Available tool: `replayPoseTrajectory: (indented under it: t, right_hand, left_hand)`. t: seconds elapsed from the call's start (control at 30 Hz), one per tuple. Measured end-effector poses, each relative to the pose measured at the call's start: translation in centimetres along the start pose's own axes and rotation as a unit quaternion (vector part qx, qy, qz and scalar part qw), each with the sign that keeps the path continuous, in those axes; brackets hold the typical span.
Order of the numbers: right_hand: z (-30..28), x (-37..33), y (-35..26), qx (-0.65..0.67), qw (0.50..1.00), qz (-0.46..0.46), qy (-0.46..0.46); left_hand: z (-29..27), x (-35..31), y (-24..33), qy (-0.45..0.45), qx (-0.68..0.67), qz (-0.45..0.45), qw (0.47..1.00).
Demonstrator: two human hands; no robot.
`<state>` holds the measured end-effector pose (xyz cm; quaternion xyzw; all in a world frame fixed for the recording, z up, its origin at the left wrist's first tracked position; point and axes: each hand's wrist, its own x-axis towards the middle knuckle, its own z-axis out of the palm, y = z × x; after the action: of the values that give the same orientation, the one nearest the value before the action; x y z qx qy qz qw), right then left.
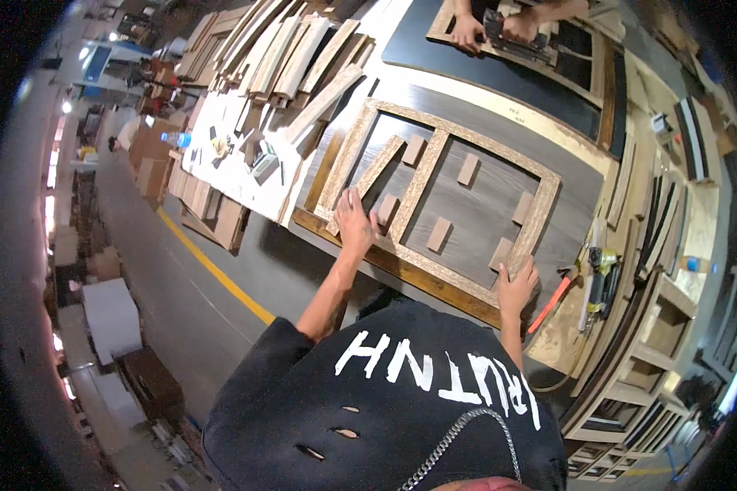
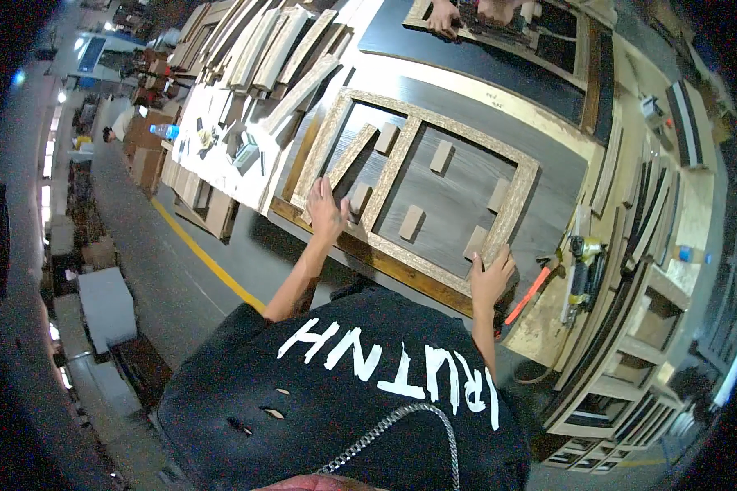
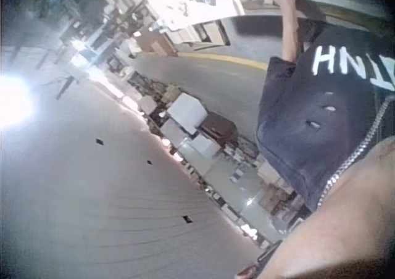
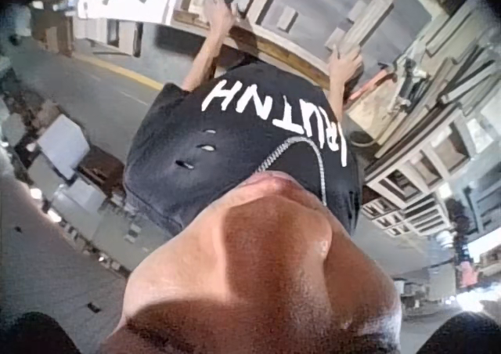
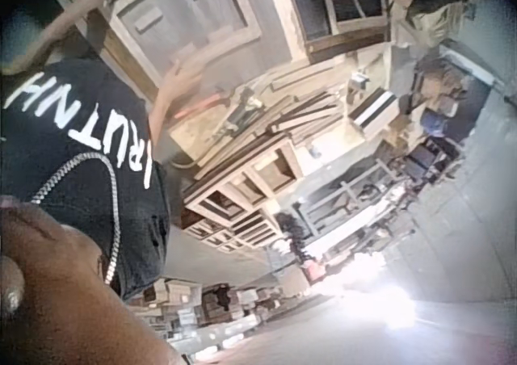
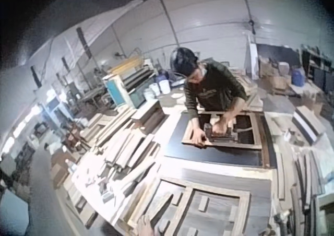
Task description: Assembling a wooden furniture frame by positioning wood pieces and securing them with a pneumatic staple gun.
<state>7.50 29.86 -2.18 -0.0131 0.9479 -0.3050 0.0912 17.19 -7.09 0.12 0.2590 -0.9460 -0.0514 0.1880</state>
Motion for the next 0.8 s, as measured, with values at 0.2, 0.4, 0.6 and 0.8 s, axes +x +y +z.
replayPoseTrajectory:
  t: [0.2, 0.4, 0.6, 0.8]
  right_hand:
    - [0.2, -0.2, -0.3, 0.004, 1.0, -0.008, 0.024]
    - [0.0, -2.5, -5.1, 0.06, 0.995, -0.065, 0.047]
    - [-2.3, -3.3, -13.3, 0.513, 0.789, 0.158, -0.298]
    - [1.1, -1.1, -10.1, 0.094, 0.985, 0.114, -0.093]
  left_hand:
    - [2.7, 5.2, -3.0, -0.186, -0.017, -0.144, 0.972]
    - [-2.3, 6.6, 3.6, -0.328, -0.446, -0.286, 0.783]
    - [-1.9, 3.9, 13.9, -0.471, -0.619, -0.135, 0.613]
    - [-0.8, 2.0, 12.7, -0.47, -0.507, -0.09, 0.717]
